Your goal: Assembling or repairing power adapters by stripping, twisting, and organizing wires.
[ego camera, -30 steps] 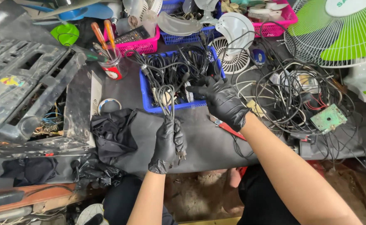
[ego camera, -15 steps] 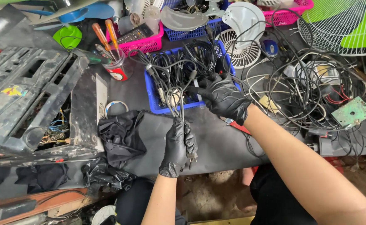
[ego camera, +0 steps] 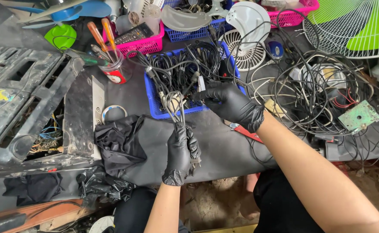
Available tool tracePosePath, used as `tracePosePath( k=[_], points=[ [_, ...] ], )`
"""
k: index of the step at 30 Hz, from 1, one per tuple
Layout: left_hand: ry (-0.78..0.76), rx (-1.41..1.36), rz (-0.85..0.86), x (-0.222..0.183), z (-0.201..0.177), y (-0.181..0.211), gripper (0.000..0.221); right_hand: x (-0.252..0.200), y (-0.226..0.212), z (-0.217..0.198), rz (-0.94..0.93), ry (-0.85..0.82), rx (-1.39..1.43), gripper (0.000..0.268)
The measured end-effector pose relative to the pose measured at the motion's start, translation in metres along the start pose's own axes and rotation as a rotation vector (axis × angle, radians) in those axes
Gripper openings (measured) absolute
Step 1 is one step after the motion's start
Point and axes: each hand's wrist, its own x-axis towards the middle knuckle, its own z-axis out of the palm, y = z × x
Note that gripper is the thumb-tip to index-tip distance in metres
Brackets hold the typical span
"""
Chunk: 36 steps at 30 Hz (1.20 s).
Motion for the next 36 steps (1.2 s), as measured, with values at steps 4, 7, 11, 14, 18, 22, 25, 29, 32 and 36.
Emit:
tracePosePath(
  k=[4,7,11,14,18,22,25,29,32,36],
  points=[
    [-0.014,-0.068,0.052,0.004,-0.007,-0.005,0.030,0.003,-0.059,-0.018,-0.010,0.096,0.094,0.017],
    [0.041,-0.118,0.146,-0.003,0.010,0.001,0.024,-0.007,-0.063,-0.019,0.067,0.117,0.168,0.021],
    [0.058,-0.012,0.245,-0.007,0.021,0.005,0.016,-0.023,-0.080,-0.019,0.283,0.211,0.370,0.015],
    [0.143,0.090,0.290,-0.020,0.039,0.009,0.013,-0.036,-0.084,-0.017,0.462,0.266,0.514,0.019],
    [0.171,0.064,0.322,-0.019,0.029,-0.009,0.008,-0.049,-0.093,-0.021,0.607,0.347,0.643,0.018],
    [0.161,0.084,0.306,-0.019,0.020,-0.028,0.005,-0.064,-0.109,-0.024,0.667,0.390,0.608,0.017],
    [0.232,-0.003,0.268,-0.027,0.035,-0.034,0.006,-0.076,-0.093,-0.016,0.673,0.418,0.614,0.020],
    [0.237,0.076,0.232,-0.036,0.050,-0.038,0.005,-0.089,-0.070,-0.006,0.601,0.447,0.608,0.019],
    [0.254,0.105,0.233,-0.037,0.050,-0.043,0.006,-0.092,-0.070,-0.006,0.578,0.431,0.590,0.019],
    [0.401,0.240,0.258,-0.037,0.063,-0.042,0.011,-0.089,-0.075,-0.006,0.552,0.422,0.575,0.019]
  ],
)
